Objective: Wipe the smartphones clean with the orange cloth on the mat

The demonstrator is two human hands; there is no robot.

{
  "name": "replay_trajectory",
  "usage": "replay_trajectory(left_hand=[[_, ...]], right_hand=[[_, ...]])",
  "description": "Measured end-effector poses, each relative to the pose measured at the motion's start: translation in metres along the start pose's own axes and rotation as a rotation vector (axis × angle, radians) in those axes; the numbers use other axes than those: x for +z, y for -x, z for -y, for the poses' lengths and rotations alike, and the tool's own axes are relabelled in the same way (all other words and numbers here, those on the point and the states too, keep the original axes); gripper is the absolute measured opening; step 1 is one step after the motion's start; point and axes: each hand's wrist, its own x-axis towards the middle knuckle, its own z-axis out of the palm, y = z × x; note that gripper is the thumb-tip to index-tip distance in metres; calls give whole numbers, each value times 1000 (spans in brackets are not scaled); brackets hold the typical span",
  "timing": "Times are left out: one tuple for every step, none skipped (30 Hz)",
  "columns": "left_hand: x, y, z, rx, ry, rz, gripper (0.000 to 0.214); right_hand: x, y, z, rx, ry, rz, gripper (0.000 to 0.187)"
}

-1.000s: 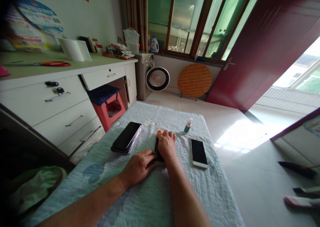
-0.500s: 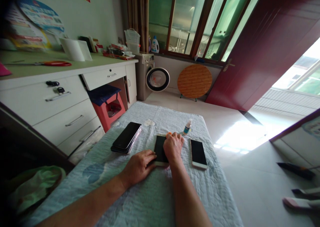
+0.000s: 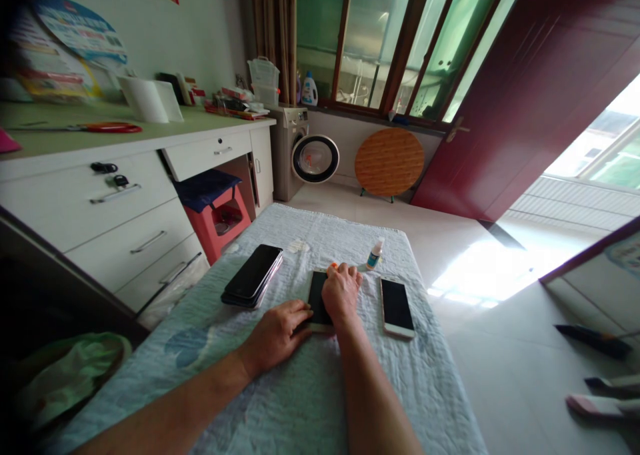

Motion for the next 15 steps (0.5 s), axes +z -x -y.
replay_trajectory(left_hand=[[0,0,0,-2,8,4,19],[-1,0,-1,-4,15,9,17],[-1,0,-1,-5,22,14,16],[-2,0,-2,-5,26,17,14],[-2,0,-2,-5,30,19,13],[-2,0,-2,-4,32,19,12],[-3,0,-3,-3,32,18,11],[-3,0,-3,-3,33,15,11],[-3,0,-3,-4,33,12,11],[-2,0,-3,-4,34,11,11],[-2,0,-3,-5,34,10,11],[-2,0,-3,-6,35,10,11],[-2,0,-3,-6,36,9,11],[-2,0,-4,-5,38,7,11],[-2,0,-4,-5,40,4,11]], right_hand=[[1,-1,2,-24,-9,-3,29],[3,-1,5,-45,-19,-6,30],[4,-2,7,-64,-30,-5,32],[5,-2,9,-82,-40,0,33],[6,-2,10,-99,-49,9,32],[6,-2,11,-116,-58,17,31],[6,-2,11,-134,-68,22,30],[6,-2,11,-151,-77,24,29],[6,-1,11,-168,-87,26,28],[6,-1,11,-182,-96,26,27],[6,0,11,-195,-104,27,27],[6,0,11,-208,-110,26,27],[6,0,12,-219,-114,25,27],[6,0,12,-226,-114,23,27],[6,0,12,-228,-112,18,28]])
